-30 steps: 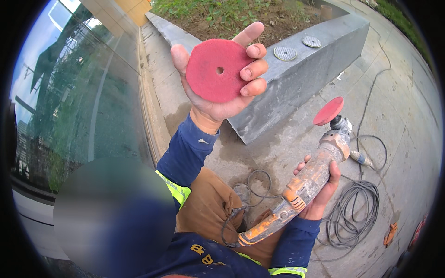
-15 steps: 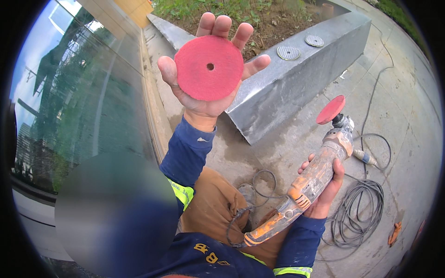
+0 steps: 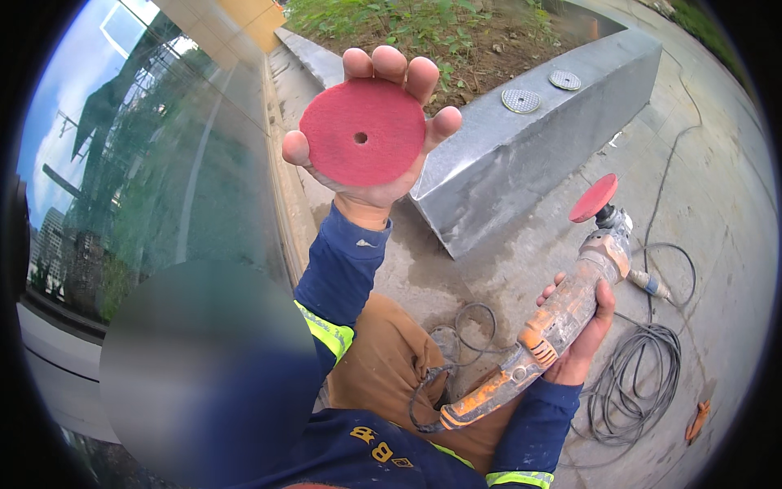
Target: The person uses an angle grinder with a red polishing pad to grind the edge of a concrete structure. They pause to remove the used pad, pick up a new one, and attach it before resuming grinding.
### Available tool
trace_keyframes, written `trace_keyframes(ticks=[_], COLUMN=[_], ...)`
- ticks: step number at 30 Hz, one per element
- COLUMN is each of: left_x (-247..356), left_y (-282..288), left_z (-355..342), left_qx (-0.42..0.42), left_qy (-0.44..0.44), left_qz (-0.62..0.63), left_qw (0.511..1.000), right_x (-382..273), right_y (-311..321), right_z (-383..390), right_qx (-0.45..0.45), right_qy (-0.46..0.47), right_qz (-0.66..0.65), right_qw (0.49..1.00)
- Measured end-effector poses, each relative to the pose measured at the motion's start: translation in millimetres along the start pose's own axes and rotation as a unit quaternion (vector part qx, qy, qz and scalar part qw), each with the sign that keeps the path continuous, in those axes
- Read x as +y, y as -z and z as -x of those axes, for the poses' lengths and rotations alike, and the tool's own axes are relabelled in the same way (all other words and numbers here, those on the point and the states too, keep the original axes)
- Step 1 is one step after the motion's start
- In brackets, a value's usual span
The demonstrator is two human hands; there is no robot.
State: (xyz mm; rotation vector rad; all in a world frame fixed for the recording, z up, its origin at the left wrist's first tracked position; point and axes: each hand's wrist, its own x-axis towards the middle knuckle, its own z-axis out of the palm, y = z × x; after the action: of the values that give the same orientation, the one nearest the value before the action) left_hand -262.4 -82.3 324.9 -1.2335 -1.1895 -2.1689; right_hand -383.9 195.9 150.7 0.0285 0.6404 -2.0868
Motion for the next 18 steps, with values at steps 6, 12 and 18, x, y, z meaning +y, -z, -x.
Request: trace_keyframes(ticks=[6, 12, 18], left_x=[-5, -51, -134], left_y=[44, 191, 321], left_z=[-27, -59, -3], left_qx=[0.200, 0.279, 0.176], left_qy=[0.045, 0.186, 0.398], left_qz=[-0.317, -0.566, -0.778], left_qw=[0.926, 0.753, 0.454], right_x=[-7, -11, -11], right_y=[-14, -16, -6], right_z=[0, -4, -9], right_qx=[0.034, 0.043, 0.088], right_qy=[0.011, -0.004, -0.011], right_qz=[-0.012, -0.044, -0.062], right_qw=[0.999, 0.998, 0.994])
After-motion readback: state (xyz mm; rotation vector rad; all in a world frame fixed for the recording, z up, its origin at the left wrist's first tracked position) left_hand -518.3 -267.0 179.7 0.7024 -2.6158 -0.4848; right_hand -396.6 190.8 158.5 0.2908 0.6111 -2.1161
